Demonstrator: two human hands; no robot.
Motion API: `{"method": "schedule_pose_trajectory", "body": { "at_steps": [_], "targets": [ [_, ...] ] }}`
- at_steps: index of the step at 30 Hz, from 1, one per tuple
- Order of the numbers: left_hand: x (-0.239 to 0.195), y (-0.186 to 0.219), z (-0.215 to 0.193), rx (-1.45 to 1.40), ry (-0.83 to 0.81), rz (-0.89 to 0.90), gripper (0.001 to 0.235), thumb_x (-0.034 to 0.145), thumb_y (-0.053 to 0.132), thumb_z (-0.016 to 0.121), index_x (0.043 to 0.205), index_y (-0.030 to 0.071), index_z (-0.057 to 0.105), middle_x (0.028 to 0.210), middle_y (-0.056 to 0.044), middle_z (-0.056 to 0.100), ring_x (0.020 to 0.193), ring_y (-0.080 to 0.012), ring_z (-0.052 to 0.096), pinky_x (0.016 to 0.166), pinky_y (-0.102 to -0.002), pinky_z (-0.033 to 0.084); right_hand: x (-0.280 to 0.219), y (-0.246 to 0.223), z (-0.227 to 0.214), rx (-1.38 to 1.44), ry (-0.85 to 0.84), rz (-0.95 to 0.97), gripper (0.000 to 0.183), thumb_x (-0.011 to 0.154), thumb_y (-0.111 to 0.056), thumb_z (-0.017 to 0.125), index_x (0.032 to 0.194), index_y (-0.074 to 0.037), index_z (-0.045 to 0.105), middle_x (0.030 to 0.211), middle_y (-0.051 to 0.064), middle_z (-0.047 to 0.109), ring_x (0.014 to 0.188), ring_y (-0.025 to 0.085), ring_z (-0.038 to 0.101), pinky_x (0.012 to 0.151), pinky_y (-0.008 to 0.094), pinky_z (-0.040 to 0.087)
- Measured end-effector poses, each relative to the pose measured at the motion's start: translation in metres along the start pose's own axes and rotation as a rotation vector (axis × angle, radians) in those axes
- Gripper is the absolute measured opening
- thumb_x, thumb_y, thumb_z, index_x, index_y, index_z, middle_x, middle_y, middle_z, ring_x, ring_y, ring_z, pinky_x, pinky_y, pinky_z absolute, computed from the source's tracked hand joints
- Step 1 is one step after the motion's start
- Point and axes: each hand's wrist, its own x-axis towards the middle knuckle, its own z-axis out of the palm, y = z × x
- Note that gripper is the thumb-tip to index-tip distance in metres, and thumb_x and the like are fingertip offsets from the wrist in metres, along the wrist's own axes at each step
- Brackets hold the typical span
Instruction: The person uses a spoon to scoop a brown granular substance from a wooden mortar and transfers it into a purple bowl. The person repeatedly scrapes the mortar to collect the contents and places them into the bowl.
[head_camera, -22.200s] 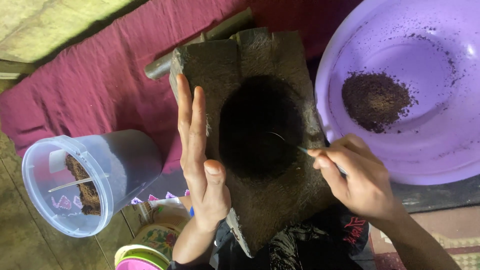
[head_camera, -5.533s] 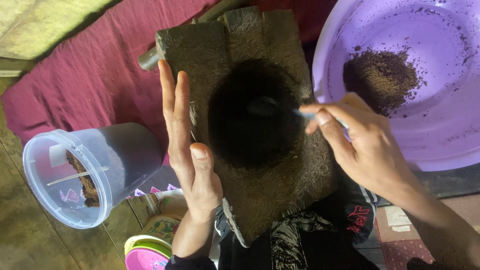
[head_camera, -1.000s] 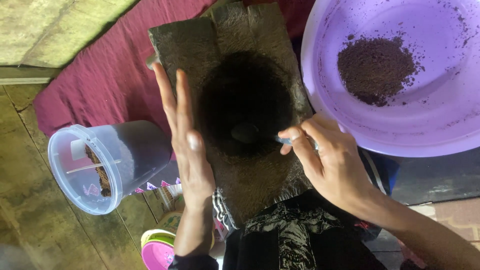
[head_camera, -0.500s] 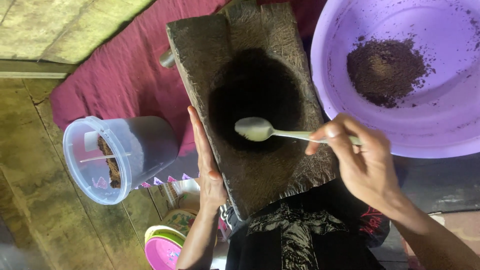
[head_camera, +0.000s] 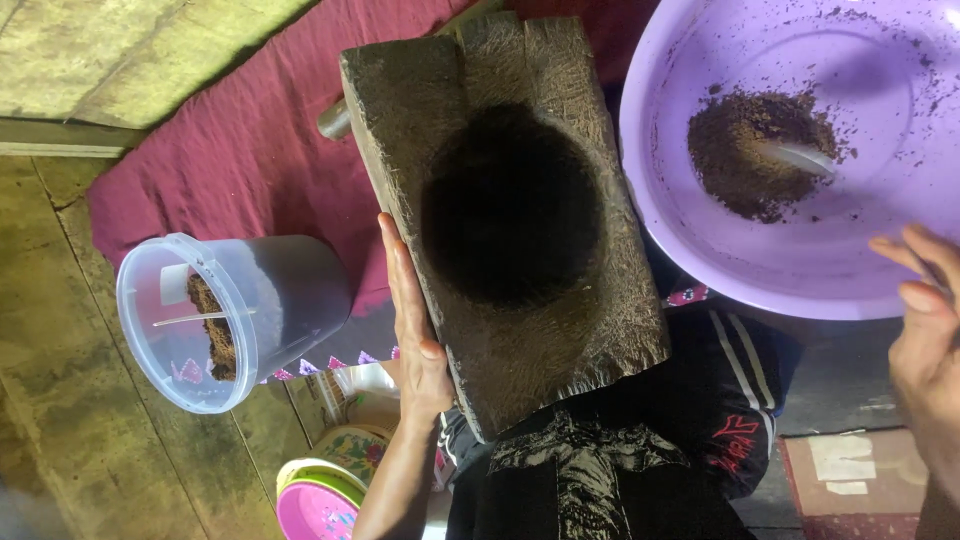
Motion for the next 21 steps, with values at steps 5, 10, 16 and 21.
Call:
{"method": "schedule_pose_trajectory", "body": {
  "at_steps": [5,10,16,21],
  "targets": [
    [0.002,0.002,0.001,-0.006,0.012,0.044,0.071,0.116,0.074,0.012,0.171,0.028,0.009,0.179,-0.013,0.000,0.171,-0.0356,0.000,0.143,-0.061,0.003,0.007,-0.030,0.008,-0.124,0.110,0.020,0.042,0.123,-0.014,0.022,0.136,0.022,0.041,0.152,0.036,0.053,0.100,0.047,0.069,0.066,0.035,0.042],
    [0.012,-0.001,-0.005,-0.036,0.015,0.026,0.080,0.113,0.076,0.016,0.170,0.021,0.009,0.179,-0.013,0.000,0.171,-0.0320,0.001,0.144,-0.056,0.003,0.078,-0.100,0.045,-0.056,0.160,-0.210,0.019,0.114,0.000,0.046,0.118,0.011,0.061,0.108,0.020,0.072,0.078,0.033,0.066,0.063,0.035,0.045],
    [0.066,0.001,-0.020,-0.193,0.168,-0.094,0.089,0.105,0.086,0.022,0.170,0.025,0.015,0.181,-0.002,0.009,0.173,-0.0250,0.005,0.143,-0.060,0.007,0.124,-0.095,0.092,-0.092,-0.094,-0.283,0.018,0.101,0.000,0.067,0.118,0.005,0.069,0.087,0.011,0.074,0.075,0.020,0.060,0.080,0.036,0.053],
    [0.095,0.017,-0.013,-0.152,0.100,-0.030,0.078,0.114,0.072,0.024,0.171,0.020,0.017,0.183,-0.006,0.006,0.175,-0.0231,0.002,0.150,-0.051,0.000,0.132,-0.110,0.094,-0.109,-0.249,-0.209,0.012,0.105,-0.002,0.060,0.115,0.002,0.066,0.080,0.010,0.064,0.056,0.016,0.057,0.065,0.034,0.057]
  ]
}}
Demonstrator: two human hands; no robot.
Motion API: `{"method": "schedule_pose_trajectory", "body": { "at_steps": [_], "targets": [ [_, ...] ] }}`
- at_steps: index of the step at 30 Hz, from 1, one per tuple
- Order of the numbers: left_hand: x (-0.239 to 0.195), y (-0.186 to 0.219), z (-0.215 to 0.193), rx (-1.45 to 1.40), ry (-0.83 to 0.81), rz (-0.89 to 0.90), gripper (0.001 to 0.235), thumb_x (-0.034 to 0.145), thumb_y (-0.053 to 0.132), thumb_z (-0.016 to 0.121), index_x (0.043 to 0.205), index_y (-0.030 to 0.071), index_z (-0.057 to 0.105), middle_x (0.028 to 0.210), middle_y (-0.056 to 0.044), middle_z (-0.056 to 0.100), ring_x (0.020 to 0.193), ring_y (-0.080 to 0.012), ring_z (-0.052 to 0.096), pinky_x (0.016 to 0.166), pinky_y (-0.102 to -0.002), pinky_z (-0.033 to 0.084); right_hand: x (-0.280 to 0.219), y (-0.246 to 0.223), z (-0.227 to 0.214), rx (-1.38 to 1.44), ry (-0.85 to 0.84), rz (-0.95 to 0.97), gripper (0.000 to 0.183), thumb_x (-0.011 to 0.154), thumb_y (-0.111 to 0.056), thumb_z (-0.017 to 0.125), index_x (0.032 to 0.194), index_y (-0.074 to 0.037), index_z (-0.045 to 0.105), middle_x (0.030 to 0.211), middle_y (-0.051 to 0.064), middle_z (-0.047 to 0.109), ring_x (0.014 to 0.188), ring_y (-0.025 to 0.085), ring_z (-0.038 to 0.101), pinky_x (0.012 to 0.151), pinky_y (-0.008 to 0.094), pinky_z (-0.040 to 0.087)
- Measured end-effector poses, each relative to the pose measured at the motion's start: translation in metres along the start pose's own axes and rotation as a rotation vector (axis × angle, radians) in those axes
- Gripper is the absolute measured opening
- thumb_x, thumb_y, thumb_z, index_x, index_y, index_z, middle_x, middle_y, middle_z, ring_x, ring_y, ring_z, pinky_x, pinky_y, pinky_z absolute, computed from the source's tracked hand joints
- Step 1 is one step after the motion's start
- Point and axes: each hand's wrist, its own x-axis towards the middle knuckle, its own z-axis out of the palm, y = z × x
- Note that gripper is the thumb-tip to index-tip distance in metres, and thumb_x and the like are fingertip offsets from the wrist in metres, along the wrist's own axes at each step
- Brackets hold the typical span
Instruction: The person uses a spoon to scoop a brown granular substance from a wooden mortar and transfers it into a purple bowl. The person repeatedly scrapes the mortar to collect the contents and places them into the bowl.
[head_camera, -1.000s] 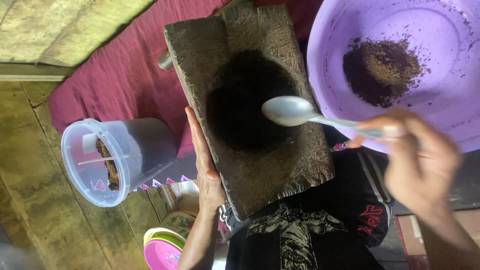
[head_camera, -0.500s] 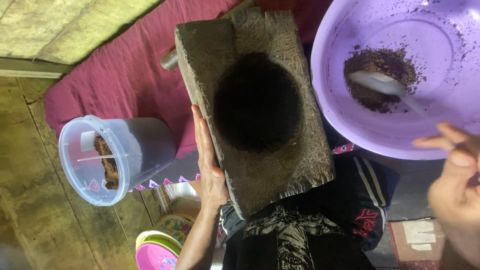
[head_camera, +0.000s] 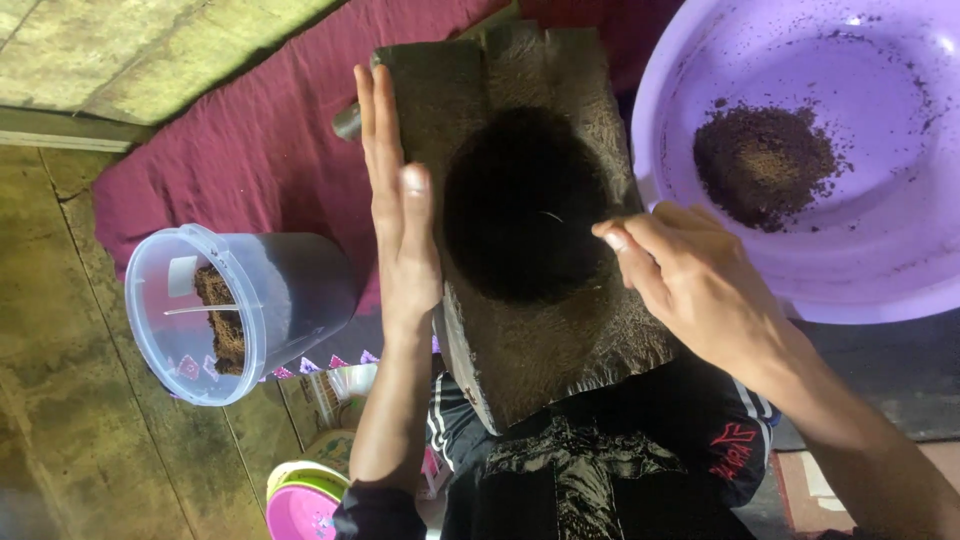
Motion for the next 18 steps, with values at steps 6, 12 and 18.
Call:
{"method": "schedule_pose_trajectory", "body": {
  "at_steps": [6,12,18],
  "targets": [
    [0.014,-0.002,-0.001,0.017,-0.027,-0.023,0.067,0.119,0.058,0.032,0.171,0.020,0.015,0.183,-0.005,0.006,0.176,-0.0226,0.001,0.150,-0.051,0.001,0.006,0.011,-0.012,0.191,-0.133,0.099,0.021,0.106,-0.006,0.050,0.116,0.001,0.067,0.073,0.009,0.069,0.036,0.009,0.051,0.026,0.019,0.045],
    [0.046,-0.014,0.000,-0.165,-0.003,-0.067,0.065,0.116,0.030,0.060,0.167,0.016,0.023,0.181,-0.008,0.019,0.173,-0.0205,0.007,0.148,-0.045,0.002,0.017,0.004,-0.018,-0.038,0.071,0.047,0.032,0.112,-0.015,0.045,0.121,0.002,0.070,0.083,0.007,0.070,0.044,0.010,0.044,0.040,0.026,0.038],
    [0.048,-0.019,-0.001,-0.187,0.108,0.006,0.049,0.096,0.007,0.063,0.143,0.016,0.052,0.141,-0.003,0.058,0.113,-0.0135,0.058,0.107,-0.028,0.046,0.016,0.016,0.005,-0.078,0.069,0.020,0.019,0.107,-0.004,0.060,0.122,0.004,0.070,0.080,0.010,0.072,0.072,0.020,0.057,0.063,0.035,0.049]
  ]
}}
